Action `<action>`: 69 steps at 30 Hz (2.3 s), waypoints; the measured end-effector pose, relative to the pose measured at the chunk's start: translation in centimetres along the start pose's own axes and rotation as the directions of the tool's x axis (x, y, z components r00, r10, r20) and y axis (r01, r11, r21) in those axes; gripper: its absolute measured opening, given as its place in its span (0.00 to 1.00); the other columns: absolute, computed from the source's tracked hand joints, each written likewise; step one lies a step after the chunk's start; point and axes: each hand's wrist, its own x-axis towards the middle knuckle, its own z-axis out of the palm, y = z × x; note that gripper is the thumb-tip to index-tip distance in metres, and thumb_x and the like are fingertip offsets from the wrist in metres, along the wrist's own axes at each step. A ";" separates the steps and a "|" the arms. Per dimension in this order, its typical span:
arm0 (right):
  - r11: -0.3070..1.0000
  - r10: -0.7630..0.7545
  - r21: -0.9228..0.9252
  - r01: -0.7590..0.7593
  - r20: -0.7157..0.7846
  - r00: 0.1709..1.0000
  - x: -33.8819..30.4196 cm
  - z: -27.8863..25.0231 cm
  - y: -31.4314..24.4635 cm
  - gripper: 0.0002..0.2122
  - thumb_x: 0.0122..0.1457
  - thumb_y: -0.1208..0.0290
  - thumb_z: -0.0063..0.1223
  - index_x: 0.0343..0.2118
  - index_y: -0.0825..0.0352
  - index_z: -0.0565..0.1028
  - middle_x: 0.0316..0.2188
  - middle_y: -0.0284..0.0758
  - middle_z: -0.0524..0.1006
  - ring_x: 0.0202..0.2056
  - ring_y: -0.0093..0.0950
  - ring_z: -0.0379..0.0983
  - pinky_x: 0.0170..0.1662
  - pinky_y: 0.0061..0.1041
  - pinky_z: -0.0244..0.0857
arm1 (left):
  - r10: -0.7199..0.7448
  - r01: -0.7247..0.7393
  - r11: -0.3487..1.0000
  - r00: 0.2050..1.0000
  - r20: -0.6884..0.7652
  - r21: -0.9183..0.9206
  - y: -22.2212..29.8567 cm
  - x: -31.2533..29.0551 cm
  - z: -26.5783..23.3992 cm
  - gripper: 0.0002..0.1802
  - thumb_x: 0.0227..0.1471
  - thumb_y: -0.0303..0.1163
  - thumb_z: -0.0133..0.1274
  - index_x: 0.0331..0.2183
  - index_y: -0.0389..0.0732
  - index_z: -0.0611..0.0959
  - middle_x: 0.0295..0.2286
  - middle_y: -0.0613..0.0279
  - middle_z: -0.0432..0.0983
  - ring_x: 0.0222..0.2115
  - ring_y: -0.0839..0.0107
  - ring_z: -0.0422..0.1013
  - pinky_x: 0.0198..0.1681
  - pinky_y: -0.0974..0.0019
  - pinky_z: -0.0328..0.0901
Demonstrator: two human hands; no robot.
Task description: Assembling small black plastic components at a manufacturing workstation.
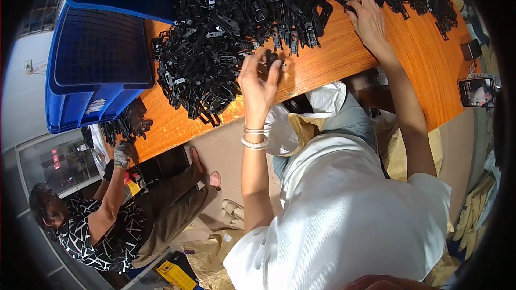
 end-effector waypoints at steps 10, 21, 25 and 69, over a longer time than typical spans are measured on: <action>0.486 0.269 0.845 -0.223 0.098 0.958 -5.2 -4.3 -5.4 0.07 0.49 0.86 0.44 0.33 0.73 0.67 0.28 0.33 0.67 0.30 0.18 0.67 0.28 0.15 0.64 | -0.197 0.418 0.369 0.908 0.370 -0.830 1.2 -3.9 5.0 0.15 0.40 0.13 0.49 0.34 0.34 0.68 0.30 0.59 0.72 0.33 0.73 0.69 0.36 0.74 0.65; 0.349 -0.079 0.937 -0.033 0.065 0.995 -7.1 -7.3 -7.9 0.08 0.40 0.90 0.46 0.26 0.73 0.71 0.34 0.41 0.69 0.38 0.30 0.66 0.38 0.23 0.61 | -0.077 0.368 0.427 0.925 0.372 -0.826 3.4 -4.3 4.4 0.18 0.39 0.13 0.50 0.37 0.34 0.69 0.32 0.60 0.71 0.34 0.76 0.68 0.37 0.75 0.63; 0.397 -0.158 0.917 0.049 0.015 0.987 -7.1 -7.5 -8.1 0.09 0.39 0.89 0.46 0.25 0.72 0.72 0.35 0.41 0.70 0.39 0.32 0.66 0.39 0.23 0.61 | -0.041 0.354 0.416 0.927 0.372 -0.837 3.8 -4.2 4.2 0.18 0.38 0.13 0.51 0.36 0.33 0.70 0.32 0.60 0.71 0.34 0.77 0.68 0.37 0.75 0.63; -0.303 0.405 0.784 -0.542 0.621 0.671 -7.3 -6.8 -6.3 0.06 0.50 0.73 0.49 0.25 0.71 0.73 0.18 0.31 0.71 0.19 0.16 0.65 0.23 0.12 0.57 | -0.101 0.303 0.519 0.950 0.295 -0.799 3.7 -0.6 8.3 0.06 0.42 0.17 0.48 0.28 0.30 0.75 0.22 0.58 0.74 0.23 0.76 0.71 0.28 0.77 0.66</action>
